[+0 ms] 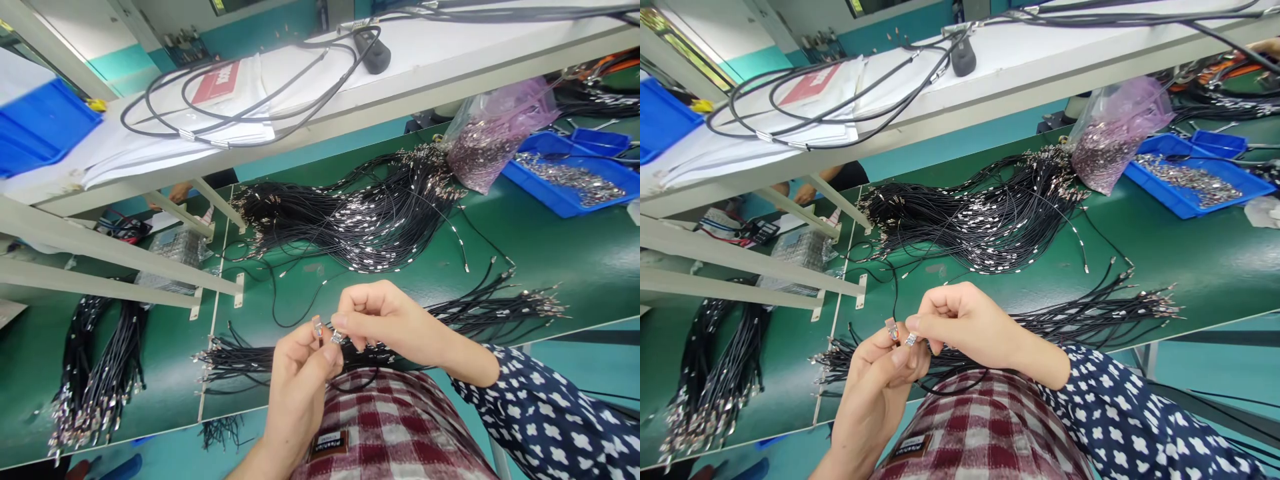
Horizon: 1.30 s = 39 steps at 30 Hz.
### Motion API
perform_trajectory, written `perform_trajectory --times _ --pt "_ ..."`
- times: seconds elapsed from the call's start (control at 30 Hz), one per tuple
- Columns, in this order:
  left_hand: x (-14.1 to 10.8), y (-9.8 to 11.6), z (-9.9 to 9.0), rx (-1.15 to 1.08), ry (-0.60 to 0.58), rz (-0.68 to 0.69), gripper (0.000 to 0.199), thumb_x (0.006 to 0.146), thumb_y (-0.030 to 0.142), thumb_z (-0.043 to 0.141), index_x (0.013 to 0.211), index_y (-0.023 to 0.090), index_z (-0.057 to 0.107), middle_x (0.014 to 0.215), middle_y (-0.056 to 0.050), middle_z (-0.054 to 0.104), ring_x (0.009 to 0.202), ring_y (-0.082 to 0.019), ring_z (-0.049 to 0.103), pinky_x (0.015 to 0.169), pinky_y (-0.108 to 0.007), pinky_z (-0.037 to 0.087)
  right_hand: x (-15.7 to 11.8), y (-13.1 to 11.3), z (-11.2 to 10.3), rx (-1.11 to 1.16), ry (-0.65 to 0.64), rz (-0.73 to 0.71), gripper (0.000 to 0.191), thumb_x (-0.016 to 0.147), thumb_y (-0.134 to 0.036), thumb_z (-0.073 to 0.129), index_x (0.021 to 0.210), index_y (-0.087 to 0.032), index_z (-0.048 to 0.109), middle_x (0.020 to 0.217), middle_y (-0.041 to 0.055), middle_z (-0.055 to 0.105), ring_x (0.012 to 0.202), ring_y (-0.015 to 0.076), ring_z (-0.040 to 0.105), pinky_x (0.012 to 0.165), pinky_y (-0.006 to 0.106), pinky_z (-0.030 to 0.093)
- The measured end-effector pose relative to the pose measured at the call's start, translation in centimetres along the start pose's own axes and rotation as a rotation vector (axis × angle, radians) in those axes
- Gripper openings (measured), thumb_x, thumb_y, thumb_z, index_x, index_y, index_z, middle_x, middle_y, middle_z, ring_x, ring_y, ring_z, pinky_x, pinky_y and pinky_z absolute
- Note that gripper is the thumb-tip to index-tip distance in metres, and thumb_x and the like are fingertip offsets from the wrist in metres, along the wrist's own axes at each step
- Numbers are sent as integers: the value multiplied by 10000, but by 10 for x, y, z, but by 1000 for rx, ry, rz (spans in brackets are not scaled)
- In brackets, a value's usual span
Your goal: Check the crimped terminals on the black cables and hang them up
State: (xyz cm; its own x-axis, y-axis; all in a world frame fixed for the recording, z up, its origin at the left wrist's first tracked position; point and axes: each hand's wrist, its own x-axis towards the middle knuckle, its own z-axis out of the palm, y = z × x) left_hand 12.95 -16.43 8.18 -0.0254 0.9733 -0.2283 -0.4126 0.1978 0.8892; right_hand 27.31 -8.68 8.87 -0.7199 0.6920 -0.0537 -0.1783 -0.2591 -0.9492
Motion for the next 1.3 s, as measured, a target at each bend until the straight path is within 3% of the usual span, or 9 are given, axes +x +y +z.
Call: perform_trajectory --times 0.37,0.83,1.1,1.2,1.3 --pt "-2 -1 0 -24 -11 -20 184 773 264 694 660 160 593 548 48 343 526 -96 272 522 -263 212 4 5 -6 24 -25 55 387 824 -472 672 646 -153 542 540 -34 539 487 74 412 478 200 322" --pt "-3 -2 -2 -42 -16 -14 129 791 278 675 742 160 656 542 44 353 524 -98 266 524 -268 202 3 -1 0 21 8 6 356 826 -418 695 647 -145 554 557 -36 534 504 73 444 488 198 360" --pt "2 -7 -3 -110 -32 -70 120 830 264 658 775 158 676 506 58 340 487 -82 252 503 -253 202 5 5 -1 -114 100 -59 274 873 -322 644 667 -151 583 587 -26 545 544 90 449 506 217 351" --pt "3 -6 0 -58 -20 -63 163 864 301 636 809 159 694 519 31 468 482 -86 369 521 -246 283 4 5 -2 -150 137 -74 271 896 -331 613 693 -156 579 620 -13 571 575 103 482 535 230 379" --pt "8 5 -8 73 60 60 153 858 314 654 864 177 723 757 -38 658 693 -157 583 689 -289 440 -5 -4 -10 -192 235 -127 257 921 -342 584 737 -162 591 673 -6 600 529 89 462 510 237 363"
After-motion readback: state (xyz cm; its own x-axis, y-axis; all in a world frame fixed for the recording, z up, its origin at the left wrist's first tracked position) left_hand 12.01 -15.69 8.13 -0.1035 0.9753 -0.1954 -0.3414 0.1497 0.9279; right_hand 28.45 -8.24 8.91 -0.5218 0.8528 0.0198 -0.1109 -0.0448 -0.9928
